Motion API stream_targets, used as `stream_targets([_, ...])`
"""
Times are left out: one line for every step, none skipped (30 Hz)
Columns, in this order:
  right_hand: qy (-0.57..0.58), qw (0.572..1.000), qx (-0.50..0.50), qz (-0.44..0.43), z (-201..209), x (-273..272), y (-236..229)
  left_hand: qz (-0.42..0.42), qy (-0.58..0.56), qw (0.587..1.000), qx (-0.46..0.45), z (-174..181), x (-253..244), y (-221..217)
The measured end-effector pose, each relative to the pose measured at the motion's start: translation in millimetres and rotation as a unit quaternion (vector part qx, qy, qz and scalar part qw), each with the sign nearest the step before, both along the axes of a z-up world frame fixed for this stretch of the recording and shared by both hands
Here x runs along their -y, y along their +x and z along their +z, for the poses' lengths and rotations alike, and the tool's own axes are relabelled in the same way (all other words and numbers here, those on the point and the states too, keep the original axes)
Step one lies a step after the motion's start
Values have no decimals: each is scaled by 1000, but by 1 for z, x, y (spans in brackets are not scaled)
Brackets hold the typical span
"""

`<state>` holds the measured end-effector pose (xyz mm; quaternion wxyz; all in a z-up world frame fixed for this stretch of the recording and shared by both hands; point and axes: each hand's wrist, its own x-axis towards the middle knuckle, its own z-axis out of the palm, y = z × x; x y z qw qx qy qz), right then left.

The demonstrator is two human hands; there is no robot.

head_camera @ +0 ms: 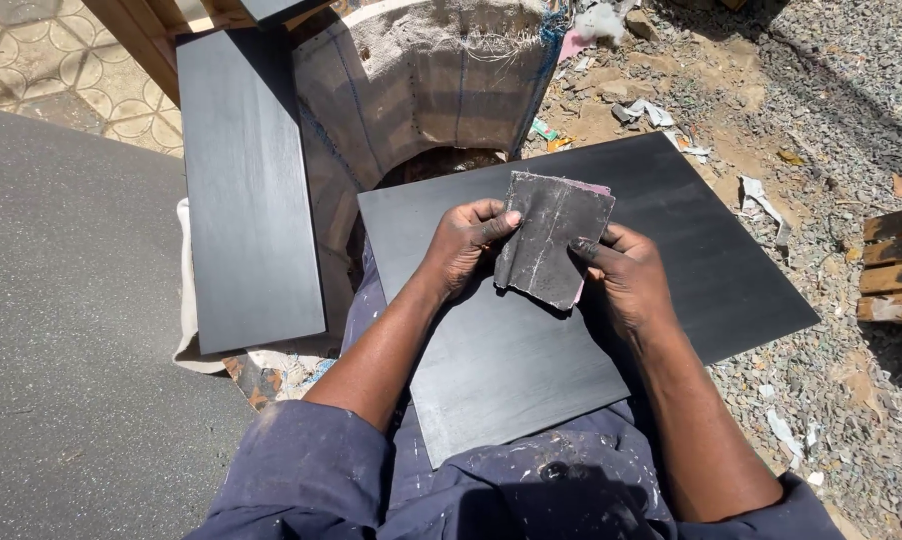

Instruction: Sanding the surface of a black rectangular plate with sandpaper to prepare it for finishing.

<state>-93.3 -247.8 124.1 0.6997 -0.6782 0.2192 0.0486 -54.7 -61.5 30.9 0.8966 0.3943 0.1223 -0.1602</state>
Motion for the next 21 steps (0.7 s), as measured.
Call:
stream_targets([42,999,-3,13,-6,8,0,4,12,1000,8,5,0,-2])
stream_targets([44,999,-2,15,-18,15,1,5,14,1000,10,9,0,-2])
stream_targets([47,997,-28,48,-30,22,1,2,22,1000,16,12,1,-2])
stream_targets([50,994,-55,81,-42,29,1,-2,31,999,22,14,2,-3])
stream_targets([51,994,-55,82,-37,18,-1,-1,32,999,22,14,2,-3])
stream_targets([52,993,-64,82,-31,8,-3,-6,39,999,27,13,2,-2])
stream_targets([53,993,-74,81,-25,-3,-4,-11,46,998,31,13,2,-2])
stream_targets([53,993,-72,82,-38,-1,-4,-11,46,998,33,13,3,-1])
stream_targets([34,995,-58,74,-51,1,-4,-3,64,997,37,12,3,-1])
stream_targets([16,997,-44,67,-64,3,-4,6,81,996,42,12,2,-1])
stream_targets([17,997,-43,68,-64,4,-4,7,83,996,43,12,3,-2])
stream_targets([6,998,-19,53,-64,6,-5,13,99,993,58,13,5,-3])
stream_targets([-6,999,5,39,-65,9,-5,20,116,990,73,13,7,-5])
stream_targets([-7,999,6,38,-55,8,-7,19,115,990,74,13,8,-5])
stream_targets([-8,999,18,30,-45,8,-10,17,110,991,76,12,9,-5])
stream_targets([-9,999,30,22,-35,8,-12,15,105,991,77,12,11,-5])
stream_targets([-10,999,31,20,-45,15,-12,14,104,991,78,8,14,-6])
stream_targets([-9,998,28,47,-55,23,-10,10,104,991,79,4,17,-5])
stream_targets([-9,997,26,74,-65,30,-9,6,105,991,81,0,19,-5])
stream_targets([-10,997,25,73,-33,17,-11,5,104,991,81,5,19,-6])
stream_targets([-98,983,67,139,-2,4,-13,-4,106,992,69,9,19,-7])
